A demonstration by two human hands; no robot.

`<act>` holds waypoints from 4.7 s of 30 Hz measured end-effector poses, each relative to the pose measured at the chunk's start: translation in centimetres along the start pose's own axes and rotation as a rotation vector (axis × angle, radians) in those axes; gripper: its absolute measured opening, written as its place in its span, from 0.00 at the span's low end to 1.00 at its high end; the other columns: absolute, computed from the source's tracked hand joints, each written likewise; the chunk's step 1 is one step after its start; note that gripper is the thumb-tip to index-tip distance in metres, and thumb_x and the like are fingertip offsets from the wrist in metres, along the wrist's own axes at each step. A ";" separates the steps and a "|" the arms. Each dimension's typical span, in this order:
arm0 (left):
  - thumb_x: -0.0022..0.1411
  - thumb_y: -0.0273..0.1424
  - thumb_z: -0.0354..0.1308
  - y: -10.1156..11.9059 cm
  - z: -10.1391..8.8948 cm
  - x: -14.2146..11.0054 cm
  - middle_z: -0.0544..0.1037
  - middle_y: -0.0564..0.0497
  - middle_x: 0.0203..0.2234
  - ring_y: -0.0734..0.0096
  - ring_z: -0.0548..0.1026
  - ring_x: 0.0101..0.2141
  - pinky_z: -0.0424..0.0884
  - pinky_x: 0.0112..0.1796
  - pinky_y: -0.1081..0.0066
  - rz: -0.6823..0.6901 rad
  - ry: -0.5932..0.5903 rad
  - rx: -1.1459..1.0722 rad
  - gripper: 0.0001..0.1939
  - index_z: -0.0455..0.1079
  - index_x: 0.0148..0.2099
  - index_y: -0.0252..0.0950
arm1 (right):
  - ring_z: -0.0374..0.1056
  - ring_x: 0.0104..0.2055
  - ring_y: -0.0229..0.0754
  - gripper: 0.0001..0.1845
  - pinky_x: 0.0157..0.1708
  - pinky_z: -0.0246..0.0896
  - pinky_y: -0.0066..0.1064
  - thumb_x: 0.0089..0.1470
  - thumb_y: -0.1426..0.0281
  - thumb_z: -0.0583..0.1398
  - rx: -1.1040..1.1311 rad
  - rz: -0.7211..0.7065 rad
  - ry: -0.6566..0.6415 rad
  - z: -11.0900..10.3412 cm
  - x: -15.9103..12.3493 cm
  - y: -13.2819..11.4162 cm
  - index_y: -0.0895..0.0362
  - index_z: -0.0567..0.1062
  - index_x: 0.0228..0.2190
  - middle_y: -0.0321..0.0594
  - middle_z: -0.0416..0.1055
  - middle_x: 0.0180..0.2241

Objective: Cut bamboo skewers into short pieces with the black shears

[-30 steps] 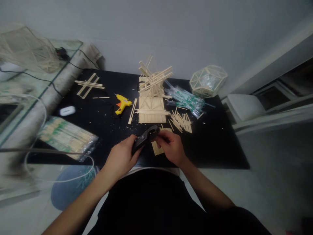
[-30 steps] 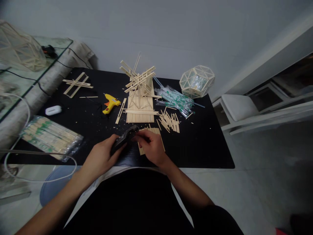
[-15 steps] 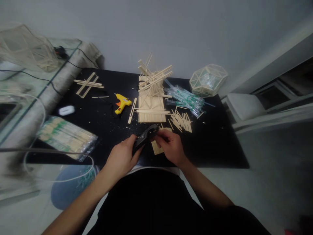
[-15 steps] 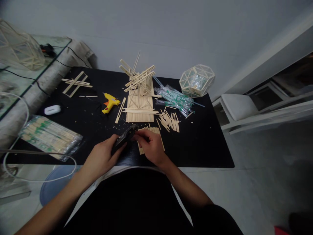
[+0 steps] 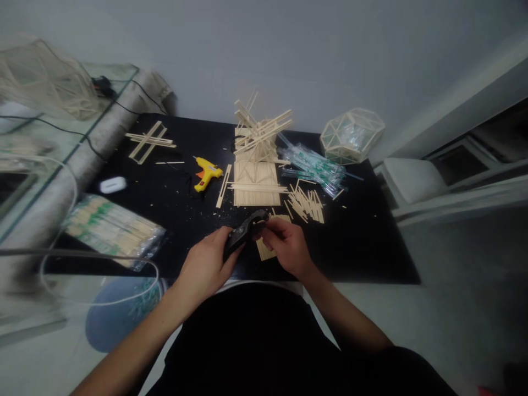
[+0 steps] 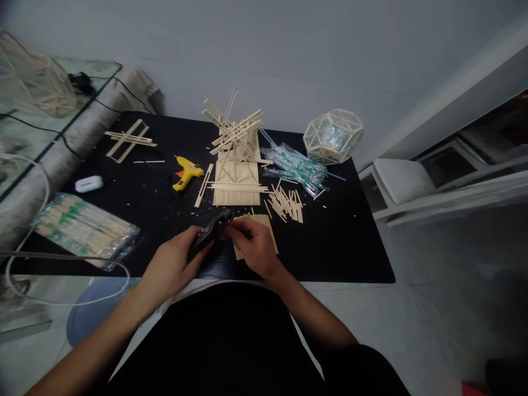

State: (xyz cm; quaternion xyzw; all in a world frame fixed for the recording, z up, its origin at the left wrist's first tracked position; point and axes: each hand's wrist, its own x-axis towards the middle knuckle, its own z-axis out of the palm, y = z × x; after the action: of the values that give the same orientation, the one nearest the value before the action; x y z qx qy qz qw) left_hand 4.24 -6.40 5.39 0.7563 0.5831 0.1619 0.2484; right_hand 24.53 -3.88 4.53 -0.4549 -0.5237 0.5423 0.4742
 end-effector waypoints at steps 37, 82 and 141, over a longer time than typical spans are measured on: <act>0.72 0.38 0.50 -0.8 -0.5 0.0 0.77 0.49 0.34 0.61 0.78 0.32 0.69 0.34 0.64 0.022 -0.081 0.016 0.08 0.64 0.42 0.40 | 0.53 0.20 0.32 0.21 0.21 0.50 0.28 0.57 0.50 0.67 -0.031 0.056 -0.119 -0.9 0.1 -0.6 0.55 0.79 0.27 0.33 0.69 0.21; 0.68 0.32 0.52 -0.7 0.3 -0.4 0.80 0.45 0.38 0.55 0.81 0.39 0.71 0.38 0.63 -0.008 -0.033 0.049 0.07 0.66 0.47 0.39 | 0.64 0.22 0.35 0.11 0.26 0.63 0.30 0.56 0.59 0.69 -0.092 -0.018 0.006 -0.5 -0.3 -0.1 0.54 0.81 0.31 0.36 0.79 0.27; 0.64 0.52 0.60 -3.5 -0.6 1.9 0.69 0.55 0.20 0.71 0.65 0.23 0.60 0.24 0.73 -0.271 -0.003 -0.587 0.23 0.72 0.34 0.36 | 0.52 0.16 0.27 0.13 0.14 0.43 0.23 0.54 0.61 0.69 0.259 0.278 -0.027 0.9 -1.2 -0.4 0.53 0.74 0.37 0.31 0.76 0.28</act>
State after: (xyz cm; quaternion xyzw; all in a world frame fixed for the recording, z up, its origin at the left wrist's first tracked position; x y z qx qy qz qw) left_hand 1.56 -3.79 3.84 0.5681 0.6068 0.2873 0.4759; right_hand 23.83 -5.20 4.99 -0.4507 -0.3879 0.6714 0.4422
